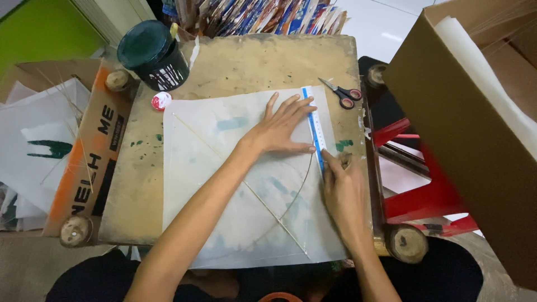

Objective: Assembling a kite by positioning wooden sticks on paper, measuring for alignment, and cutting the paper to shape with scissors.

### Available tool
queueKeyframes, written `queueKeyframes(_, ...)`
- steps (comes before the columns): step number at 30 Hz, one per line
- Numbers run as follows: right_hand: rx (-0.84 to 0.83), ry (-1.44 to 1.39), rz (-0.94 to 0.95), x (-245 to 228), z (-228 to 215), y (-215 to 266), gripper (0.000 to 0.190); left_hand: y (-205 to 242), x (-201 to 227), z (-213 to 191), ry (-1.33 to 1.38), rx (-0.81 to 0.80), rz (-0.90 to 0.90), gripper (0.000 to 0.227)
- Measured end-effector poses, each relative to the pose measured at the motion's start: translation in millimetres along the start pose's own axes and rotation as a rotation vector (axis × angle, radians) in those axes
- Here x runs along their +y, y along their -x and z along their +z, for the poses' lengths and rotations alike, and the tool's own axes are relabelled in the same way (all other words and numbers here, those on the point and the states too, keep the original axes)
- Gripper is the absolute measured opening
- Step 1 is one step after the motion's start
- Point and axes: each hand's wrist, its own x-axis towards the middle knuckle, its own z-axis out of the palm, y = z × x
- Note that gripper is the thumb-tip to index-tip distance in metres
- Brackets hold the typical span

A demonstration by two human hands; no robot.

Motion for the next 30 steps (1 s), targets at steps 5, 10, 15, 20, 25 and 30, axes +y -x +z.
queueKeyframes(5,-0.006,-0.041,-0.047,5,3,3,0.034,1,1,-2,0.103,-0.021,-0.014,0.108)
queueKeyframes(10,-0.005,-0.007,-0.106,13,12,3,0.033,1,1,0,0.133,-0.024,-0.011,0.107)
queueKeyframes(15,0.001,-0.079,-0.199,16,17,4,0.033,-1,-2,0,0.14,-0.023,-0.026,0.108)
queueKeyframes(20,-0.064,-0.234,-0.15,5,-7,13,0.043,1,4,-6,0.157,-0.049,-0.039,0.108)
queueKeyframes(25,-0.049,-0.103,-0.191,14,-1,22,0.044,3,3,-6,0.124,-0.046,-0.028,0.108)
queueKeyframes(30,-0.15,-0.17,-0.151,2,-12,22,0.047,2,7,-12,0.149,-0.074,-0.047,0.108)
